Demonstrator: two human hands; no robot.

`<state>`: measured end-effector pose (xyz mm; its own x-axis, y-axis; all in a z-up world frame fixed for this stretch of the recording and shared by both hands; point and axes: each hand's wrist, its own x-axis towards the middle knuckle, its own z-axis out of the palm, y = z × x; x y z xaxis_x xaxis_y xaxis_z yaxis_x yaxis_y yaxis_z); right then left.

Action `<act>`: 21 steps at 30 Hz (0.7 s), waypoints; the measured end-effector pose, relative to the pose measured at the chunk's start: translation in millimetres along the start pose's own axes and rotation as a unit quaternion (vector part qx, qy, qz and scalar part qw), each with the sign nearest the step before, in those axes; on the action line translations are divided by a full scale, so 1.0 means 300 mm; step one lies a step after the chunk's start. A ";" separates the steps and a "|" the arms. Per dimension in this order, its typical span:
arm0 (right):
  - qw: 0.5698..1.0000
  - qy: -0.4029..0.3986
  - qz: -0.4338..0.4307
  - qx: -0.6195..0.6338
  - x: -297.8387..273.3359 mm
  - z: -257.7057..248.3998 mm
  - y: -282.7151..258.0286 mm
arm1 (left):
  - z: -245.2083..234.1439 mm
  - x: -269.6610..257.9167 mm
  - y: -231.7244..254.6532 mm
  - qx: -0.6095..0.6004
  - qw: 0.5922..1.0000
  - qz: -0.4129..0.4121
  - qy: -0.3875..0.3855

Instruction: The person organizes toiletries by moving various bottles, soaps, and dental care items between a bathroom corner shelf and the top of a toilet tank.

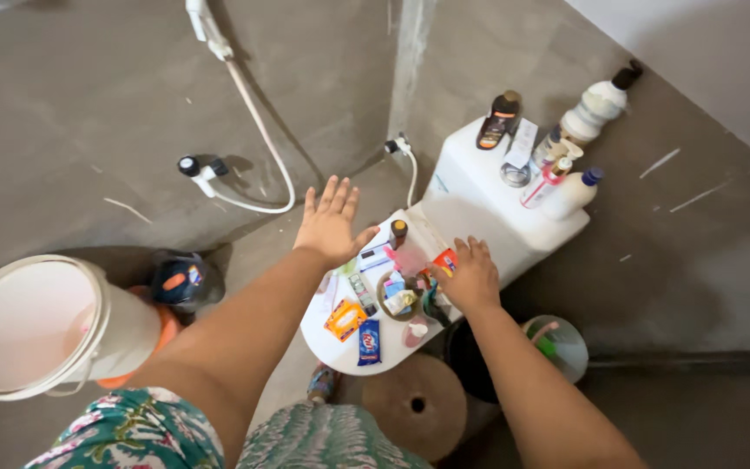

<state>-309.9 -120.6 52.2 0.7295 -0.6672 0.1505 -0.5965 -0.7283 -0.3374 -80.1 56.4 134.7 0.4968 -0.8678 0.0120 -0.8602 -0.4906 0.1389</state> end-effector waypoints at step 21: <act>0.975 0.047 0.215 -0.040 -0.112 0.091 -0.397 | 0.092 0.200 -0.414 0.012 0.987 0.152 -0.043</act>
<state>-254.2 -7.0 61.9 0.3749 -0.9220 0.0967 -0.8672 -0.3857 -0.3149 53.6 63.0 90.9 0.2038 -0.9784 -0.0336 -0.9712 -0.2064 0.1190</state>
